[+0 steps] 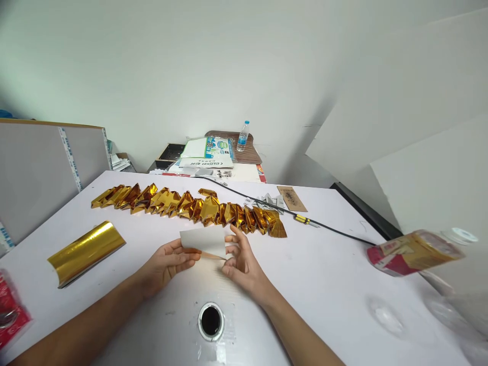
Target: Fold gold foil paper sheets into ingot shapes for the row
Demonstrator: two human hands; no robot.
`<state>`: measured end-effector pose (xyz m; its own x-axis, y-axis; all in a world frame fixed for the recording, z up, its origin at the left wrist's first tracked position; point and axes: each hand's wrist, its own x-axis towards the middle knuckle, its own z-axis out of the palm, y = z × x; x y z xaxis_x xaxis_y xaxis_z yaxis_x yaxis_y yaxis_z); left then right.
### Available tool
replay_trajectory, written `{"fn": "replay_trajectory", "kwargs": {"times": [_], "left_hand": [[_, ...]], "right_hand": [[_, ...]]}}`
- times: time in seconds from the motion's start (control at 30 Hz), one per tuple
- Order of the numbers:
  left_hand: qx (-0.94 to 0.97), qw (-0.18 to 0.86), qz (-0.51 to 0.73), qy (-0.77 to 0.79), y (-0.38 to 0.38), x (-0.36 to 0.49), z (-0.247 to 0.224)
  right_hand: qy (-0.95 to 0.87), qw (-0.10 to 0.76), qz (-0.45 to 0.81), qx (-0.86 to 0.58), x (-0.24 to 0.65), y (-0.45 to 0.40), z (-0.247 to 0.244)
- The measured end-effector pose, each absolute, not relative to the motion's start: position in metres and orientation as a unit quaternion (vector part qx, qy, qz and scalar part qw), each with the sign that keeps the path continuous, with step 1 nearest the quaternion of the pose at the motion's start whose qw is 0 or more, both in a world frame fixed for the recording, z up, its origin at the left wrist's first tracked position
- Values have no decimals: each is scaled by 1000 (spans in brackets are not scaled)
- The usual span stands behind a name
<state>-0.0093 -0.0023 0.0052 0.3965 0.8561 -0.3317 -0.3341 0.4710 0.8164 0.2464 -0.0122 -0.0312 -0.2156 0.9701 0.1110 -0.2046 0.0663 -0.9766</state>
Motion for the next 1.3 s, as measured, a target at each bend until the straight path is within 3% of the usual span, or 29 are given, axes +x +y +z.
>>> {"fn": "replay_trajectory", "kwargs": {"times": [0.17, 0.37, 0.93, 1.3], "left_hand": [[441, 685, 373, 444, -3, -8, 1], [583, 490, 403, 508, -1, -13, -1], [499, 568, 445, 479, 0, -5, 4], [465, 546, 457, 526, -2, -1, 9]], "right_hand": [[-507, 461, 581, -439, 236, -8, -23], [-516, 425, 564, -484, 232, -5, -20], [-531, 454, 528, -483, 233, -12, -21], [-515, 492, 518, -474, 236, -11, -17]]}}
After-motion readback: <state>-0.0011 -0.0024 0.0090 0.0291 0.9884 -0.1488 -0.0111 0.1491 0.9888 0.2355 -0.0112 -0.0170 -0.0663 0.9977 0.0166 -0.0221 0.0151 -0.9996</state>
